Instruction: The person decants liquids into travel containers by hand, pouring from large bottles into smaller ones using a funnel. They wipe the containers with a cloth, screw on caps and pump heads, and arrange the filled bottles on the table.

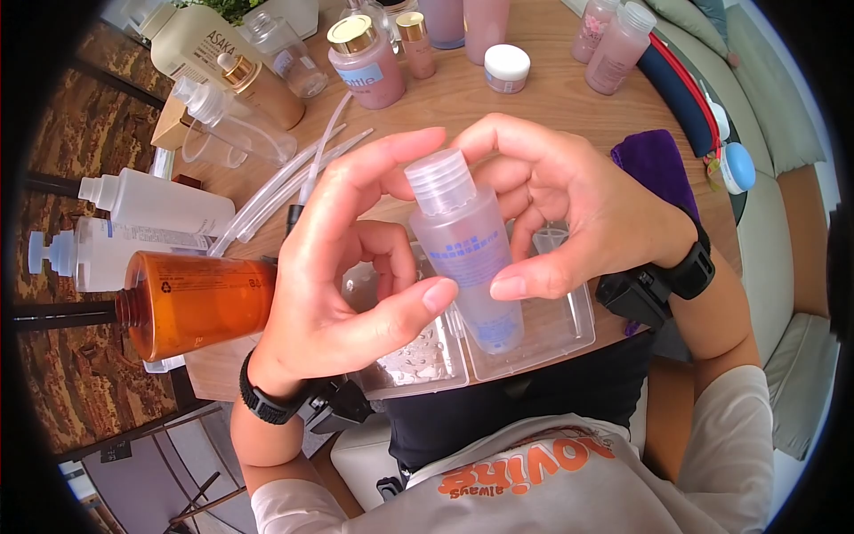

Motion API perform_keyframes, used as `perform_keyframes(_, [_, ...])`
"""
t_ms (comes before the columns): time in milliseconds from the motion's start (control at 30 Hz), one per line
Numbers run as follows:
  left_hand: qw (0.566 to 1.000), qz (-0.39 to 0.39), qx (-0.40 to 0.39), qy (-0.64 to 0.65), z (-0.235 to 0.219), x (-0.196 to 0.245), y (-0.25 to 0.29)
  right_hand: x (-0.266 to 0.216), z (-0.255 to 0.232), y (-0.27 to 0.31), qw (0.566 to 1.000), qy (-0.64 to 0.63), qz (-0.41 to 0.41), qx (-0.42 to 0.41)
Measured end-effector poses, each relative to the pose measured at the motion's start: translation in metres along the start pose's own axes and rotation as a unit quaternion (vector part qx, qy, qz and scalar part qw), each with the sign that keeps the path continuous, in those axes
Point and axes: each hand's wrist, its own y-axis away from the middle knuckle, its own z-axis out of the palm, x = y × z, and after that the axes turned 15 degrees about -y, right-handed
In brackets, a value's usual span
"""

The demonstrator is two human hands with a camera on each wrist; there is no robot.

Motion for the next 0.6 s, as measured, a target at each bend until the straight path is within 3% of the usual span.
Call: perform_keyframes(600, [1.000,-0.007,0.000,0.005,0.0003,0.0007,0.0002,-0.0003,-0.0001,-0.0001,1.000,-0.001,0.000,0.000])
